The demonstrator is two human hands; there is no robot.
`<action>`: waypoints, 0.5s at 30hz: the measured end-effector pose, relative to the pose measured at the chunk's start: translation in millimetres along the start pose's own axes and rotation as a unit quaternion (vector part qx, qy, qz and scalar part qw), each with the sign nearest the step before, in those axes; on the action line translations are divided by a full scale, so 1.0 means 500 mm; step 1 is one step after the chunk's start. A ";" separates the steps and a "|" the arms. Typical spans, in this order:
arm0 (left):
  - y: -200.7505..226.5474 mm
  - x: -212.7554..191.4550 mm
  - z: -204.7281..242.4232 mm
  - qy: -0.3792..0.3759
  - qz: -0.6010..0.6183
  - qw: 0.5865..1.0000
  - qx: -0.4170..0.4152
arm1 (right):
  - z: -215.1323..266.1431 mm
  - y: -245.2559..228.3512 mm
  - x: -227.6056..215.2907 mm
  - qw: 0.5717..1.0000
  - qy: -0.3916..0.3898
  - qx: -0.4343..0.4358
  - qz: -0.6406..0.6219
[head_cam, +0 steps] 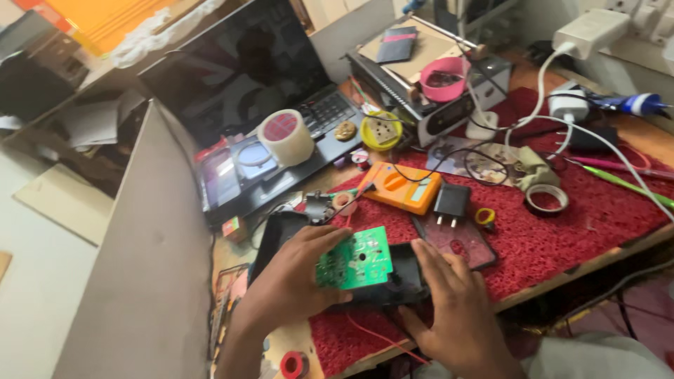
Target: The person disassembles a black electronic device, removes the circuit board, and reassembles the device by placing the board back into the casing and closing it. The person handles the device casing, circuit board, and wires throughout the process.
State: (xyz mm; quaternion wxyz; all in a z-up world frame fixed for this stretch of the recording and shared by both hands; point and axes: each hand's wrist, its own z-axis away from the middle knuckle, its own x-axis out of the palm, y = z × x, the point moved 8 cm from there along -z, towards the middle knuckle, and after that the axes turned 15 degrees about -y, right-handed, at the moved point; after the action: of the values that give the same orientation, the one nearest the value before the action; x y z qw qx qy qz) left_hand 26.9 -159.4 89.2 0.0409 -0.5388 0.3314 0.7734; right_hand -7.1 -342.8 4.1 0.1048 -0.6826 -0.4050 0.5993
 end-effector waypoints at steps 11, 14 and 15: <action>-0.018 0.027 -0.021 -0.018 0.024 0.999 0.042 | -0.006 0.041 0.010 0.986 -0.029 0.063 -0.152; -0.016 0.034 -0.009 0.008 0.046 0.998 0.032 | -0.006 0.043 0.010 0.983 -0.053 0.064 -0.162; -0.012 0.035 -0.004 0.013 0.043 0.998 0.038 | -0.007 0.038 0.008 0.982 -0.061 0.060 -0.166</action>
State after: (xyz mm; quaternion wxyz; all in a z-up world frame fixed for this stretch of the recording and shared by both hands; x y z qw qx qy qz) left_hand 23.7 -161.2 70.8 0.0237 -0.5321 0.3836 0.7544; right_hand 3.9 -351.4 -9.9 0.2187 -0.5605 -0.4817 0.6372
